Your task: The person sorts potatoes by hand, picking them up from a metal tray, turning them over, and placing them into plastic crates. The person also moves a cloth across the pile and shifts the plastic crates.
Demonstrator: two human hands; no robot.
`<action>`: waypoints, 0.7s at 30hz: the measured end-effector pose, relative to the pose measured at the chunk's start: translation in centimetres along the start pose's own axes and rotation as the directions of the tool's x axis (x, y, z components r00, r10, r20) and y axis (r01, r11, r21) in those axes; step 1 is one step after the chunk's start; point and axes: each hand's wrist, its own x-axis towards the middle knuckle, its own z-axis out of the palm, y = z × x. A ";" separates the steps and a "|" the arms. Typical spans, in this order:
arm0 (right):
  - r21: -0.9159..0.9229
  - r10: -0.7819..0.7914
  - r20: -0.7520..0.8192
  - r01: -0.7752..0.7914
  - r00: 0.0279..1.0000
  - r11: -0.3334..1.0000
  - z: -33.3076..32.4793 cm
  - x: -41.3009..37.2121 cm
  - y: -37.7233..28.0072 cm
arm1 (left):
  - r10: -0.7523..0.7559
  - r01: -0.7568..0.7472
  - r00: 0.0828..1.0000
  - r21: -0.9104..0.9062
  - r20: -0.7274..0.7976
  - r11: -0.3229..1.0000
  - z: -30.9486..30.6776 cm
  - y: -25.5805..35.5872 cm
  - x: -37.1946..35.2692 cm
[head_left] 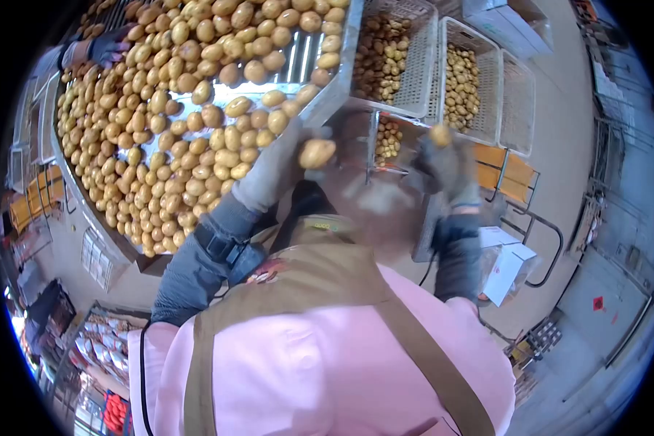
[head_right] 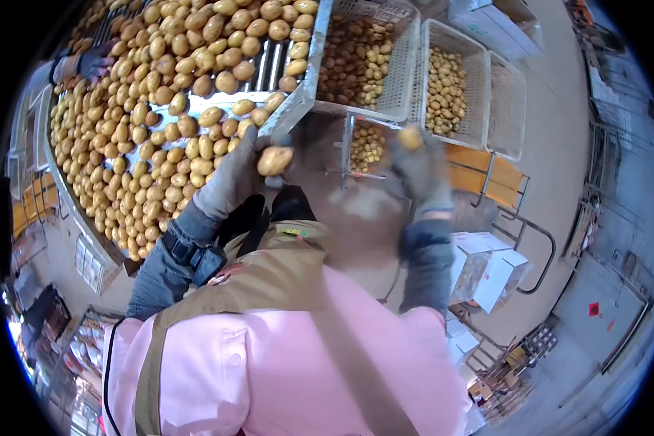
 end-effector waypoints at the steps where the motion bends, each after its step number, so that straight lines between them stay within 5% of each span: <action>1: 0.391 0.178 -0.174 -0.097 0.968 0.915 -2.6 1.0 -0.1 | 0.049 -0.050 0.998 0.025 0.032 0.998 -0.5 -0.2 -0.2; 3: 0.481 0.323 -0.296 -0.152 0.899 0.864 -3.2 2.8 -0.2 | 0.047 -0.039 0.998 -0.234 0.030 0.971 -0.1 0.5 -0.3; 5: 0.267 0.402 -0.192 -0.347 0.895 0.899 0.9 2.4 -1.6 | 0.095 -0.082 0.994 -0.197 0.055 0.977 -0.2 0.5 -0.5; 7: 0.182 0.243 0.161 -0.271 0.956 0.945 8.6 0.4 -3.1 | 0.123 -0.118 0.991 -0.103 0.050 0.988 1.3 1.8 -1.5; 9: 0.492 0.152 0.490 -0.416 0.858 0.765 14.4 0.9 4.1 | 0.174 -0.160 0.974 -0.103 0.145 0.982 -0.4 -0.4 -1.0; 12: 0.427 0.115 0.475 -0.343 0.872 0.836 20.8 -2.2 1.2 | 0.222 -0.234 0.961 0.056 0.164 0.971 -2.5 -1.1 -3.0; 13: 0.169 0.037 0.493 -0.138 0.869 0.976 21.1 -2.0 1.0 | 0.238 -0.279 0.953 0.239 0.188 0.930 -3.4 -0.7 -4.2; 14: -0.095 -0.042 0.522 0.107 0.852 0.990 20.1 -1.5 0.5 | 0.266 -0.295 0.944 0.136 0.194 0.946 -3.6 -0.8 -4.7; 16: -0.396 -0.133 0.562 0.407 0.816 0.823 17.1 0.3 0.0 | 0.203 -0.228 0.973 0.325 0.108 0.918 -5.8 -1.3 -6.6; 21: -0.531 -0.347 0.533 0.624 0.772 0.573 14.0 1.9 -2.5 | 0.272 -0.163 0.937 0.415 -0.219 0.895 -9.1 -0.2 -5.8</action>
